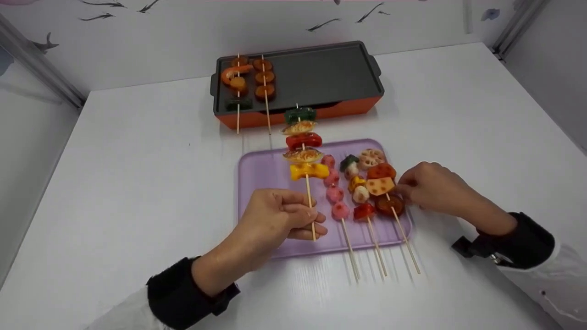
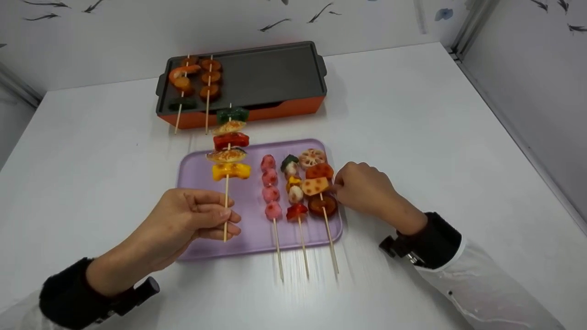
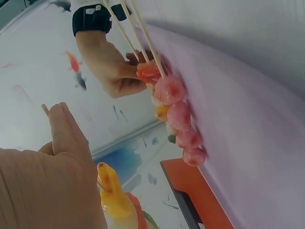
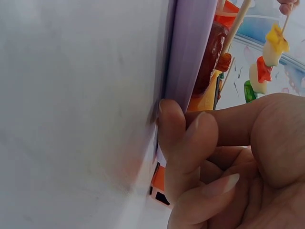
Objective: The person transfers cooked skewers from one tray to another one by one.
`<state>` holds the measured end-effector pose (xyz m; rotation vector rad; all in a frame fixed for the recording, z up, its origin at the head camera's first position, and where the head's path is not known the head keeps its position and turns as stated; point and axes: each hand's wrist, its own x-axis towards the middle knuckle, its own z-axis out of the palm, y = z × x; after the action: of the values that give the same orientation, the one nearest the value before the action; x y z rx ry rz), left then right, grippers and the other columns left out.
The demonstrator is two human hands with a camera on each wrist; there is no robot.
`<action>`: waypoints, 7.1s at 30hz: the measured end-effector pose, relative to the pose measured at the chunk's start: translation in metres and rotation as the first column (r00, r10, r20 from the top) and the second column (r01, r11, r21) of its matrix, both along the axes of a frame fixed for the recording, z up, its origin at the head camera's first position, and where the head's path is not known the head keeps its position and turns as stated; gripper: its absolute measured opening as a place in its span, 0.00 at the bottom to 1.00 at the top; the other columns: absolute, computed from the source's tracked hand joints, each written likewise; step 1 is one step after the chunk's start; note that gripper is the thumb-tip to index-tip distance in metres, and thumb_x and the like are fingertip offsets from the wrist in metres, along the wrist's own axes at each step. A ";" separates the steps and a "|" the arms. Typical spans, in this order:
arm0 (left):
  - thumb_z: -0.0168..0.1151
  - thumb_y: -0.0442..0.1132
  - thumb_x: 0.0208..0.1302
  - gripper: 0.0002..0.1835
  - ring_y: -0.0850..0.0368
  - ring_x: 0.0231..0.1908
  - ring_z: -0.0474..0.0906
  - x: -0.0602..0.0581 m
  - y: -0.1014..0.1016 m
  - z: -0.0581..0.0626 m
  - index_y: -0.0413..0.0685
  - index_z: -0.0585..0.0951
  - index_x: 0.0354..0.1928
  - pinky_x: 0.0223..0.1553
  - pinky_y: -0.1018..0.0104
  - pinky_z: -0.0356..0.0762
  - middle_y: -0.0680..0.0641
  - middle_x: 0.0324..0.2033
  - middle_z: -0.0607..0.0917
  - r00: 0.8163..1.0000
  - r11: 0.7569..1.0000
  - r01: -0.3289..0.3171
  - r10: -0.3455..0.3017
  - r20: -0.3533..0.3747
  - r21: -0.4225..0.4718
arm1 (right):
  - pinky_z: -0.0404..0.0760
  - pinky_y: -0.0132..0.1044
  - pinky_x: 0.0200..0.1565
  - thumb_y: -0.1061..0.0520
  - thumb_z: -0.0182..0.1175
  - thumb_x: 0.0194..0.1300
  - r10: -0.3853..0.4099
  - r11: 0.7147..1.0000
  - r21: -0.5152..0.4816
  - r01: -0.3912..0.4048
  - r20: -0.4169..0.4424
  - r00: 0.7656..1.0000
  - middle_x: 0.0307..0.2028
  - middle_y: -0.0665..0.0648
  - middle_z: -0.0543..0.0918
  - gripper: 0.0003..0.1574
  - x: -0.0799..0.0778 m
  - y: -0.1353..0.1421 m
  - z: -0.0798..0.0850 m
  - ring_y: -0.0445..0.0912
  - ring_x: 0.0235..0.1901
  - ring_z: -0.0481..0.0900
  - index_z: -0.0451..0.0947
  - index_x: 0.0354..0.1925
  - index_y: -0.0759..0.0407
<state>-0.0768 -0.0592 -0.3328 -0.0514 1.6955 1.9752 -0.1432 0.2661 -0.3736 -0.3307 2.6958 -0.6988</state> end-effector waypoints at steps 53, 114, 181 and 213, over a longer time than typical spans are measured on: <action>0.66 0.25 0.69 0.11 0.55 0.29 0.89 0.030 0.004 -0.046 0.26 0.84 0.51 0.35 0.62 0.89 0.35 0.34 0.90 0.984 0.981 0.083 -0.053 0.169 -0.177 | 0.70 0.37 0.21 0.58 0.62 0.73 -0.003 1.000 -0.001 0.003 0.003 1.000 0.22 0.50 0.81 0.12 0.001 0.001 0.001 0.44 0.19 0.75 0.89 0.39 0.64; 0.60 0.24 0.73 0.27 0.51 0.38 0.86 -0.177 -0.034 0.002 0.32 0.70 0.72 0.45 0.67 0.86 0.33 0.54 0.82 0.943 0.944 -0.331 0.331 0.042 -0.004 | 0.70 0.38 0.23 0.61 0.63 0.72 0.033 0.999 0.017 -0.032 -0.065 0.997 0.27 0.52 0.84 0.10 0.003 -0.001 -0.001 0.44 0.22 0.73 0.90 0.40 0.65; 0.70 0.28 0.67 0.22 0.51 0.32 0.90 0.037 -0.043 -0.027 0.27 0.74 0.59 0.39 0.60 0.89 0.37 0.40 0.90 0.991 0.984 -0.061 0.081 0.111 -0.167 | 0.71 0.37 0.23 0.60 0.64 0.73 0.021 1.000 0.006 -0.020 -0.042 0.999 0.26 0.51 0.83 0.11 0.001 0.001 -0.001 0.44 0.22 0.74 0.90 0.40 0.65; 0.71 0.27 0.65 0.18 0.54 0.29 0.90 0.046 -0.036 -0.045 0.28 0.79 0.55 0.33 0.64 0.88 0.39 0.30 0.90 0.989 0.960 0.044 -0.002 0.149 -0.275 | 0.72 0.38 0.24 0.60 0.63 0.74 0.022 1.000 0.015 -0.022 -0.014 1.000 0.28 0.52 0.84 0.12 0.000 -0.001 -0.001 0.45 0.24 0.74 0.89 0.42 0.67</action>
<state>-0.0305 -0.0957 -0.3780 -0.2707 1.8526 1.6587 -0.1431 0.2655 -0.3744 -0.3621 2.7054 -0.6721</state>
